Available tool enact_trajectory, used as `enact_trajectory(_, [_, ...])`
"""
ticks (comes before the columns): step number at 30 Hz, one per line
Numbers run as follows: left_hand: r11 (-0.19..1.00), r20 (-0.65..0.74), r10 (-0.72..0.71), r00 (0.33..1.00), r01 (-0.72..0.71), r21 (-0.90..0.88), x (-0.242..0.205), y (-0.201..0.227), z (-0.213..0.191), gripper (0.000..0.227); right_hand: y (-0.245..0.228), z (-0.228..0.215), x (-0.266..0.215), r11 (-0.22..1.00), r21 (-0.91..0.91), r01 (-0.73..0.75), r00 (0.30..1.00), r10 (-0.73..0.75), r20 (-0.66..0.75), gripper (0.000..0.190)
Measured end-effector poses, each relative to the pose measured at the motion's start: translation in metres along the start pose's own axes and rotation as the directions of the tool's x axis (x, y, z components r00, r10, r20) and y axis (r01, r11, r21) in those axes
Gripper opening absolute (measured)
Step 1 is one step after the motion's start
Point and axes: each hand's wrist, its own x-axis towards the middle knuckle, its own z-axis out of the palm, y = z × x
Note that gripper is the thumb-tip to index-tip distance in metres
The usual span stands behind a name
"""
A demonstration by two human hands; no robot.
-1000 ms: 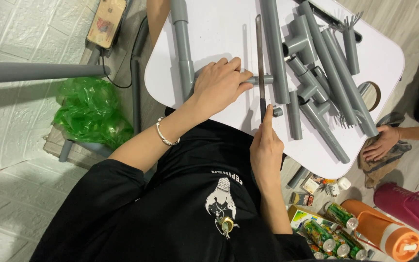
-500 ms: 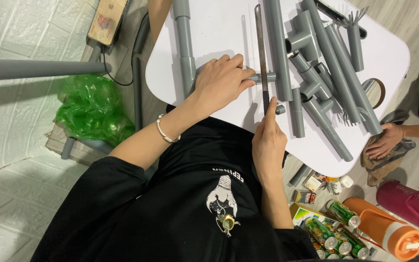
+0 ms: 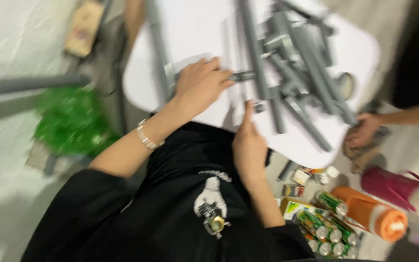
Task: Assembling a structure from PVC pipes and connectors by hand on a small table.
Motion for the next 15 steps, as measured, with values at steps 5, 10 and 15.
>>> enact_trajectory(5, [0.998,0.027,0.008,1.000,-0.010,0.063,0.006,0.006,0.000,0.031,0.010,0.007,-0.007,0.999,0.048,-0.015,1.000,0.016,-0.018,0.073])
enact_trajectory(10, [0.986,0.108,-0.099,0.989,0.083,0.145,0.006,0.005,-0.009,0.030,0.006,-0.005,0.009,0.965,0.250,-0.081,0.997,0.075,0.032,0.076])
enact_trajectory(15, [0.976,0.110,-0.096,0.989,0.072,0.207,0.010,0.003,-0.010,0.030,0.016,-0.018,-0.019,0.965,0.249,-0.078,0.997,0.075,0.022,0.076])
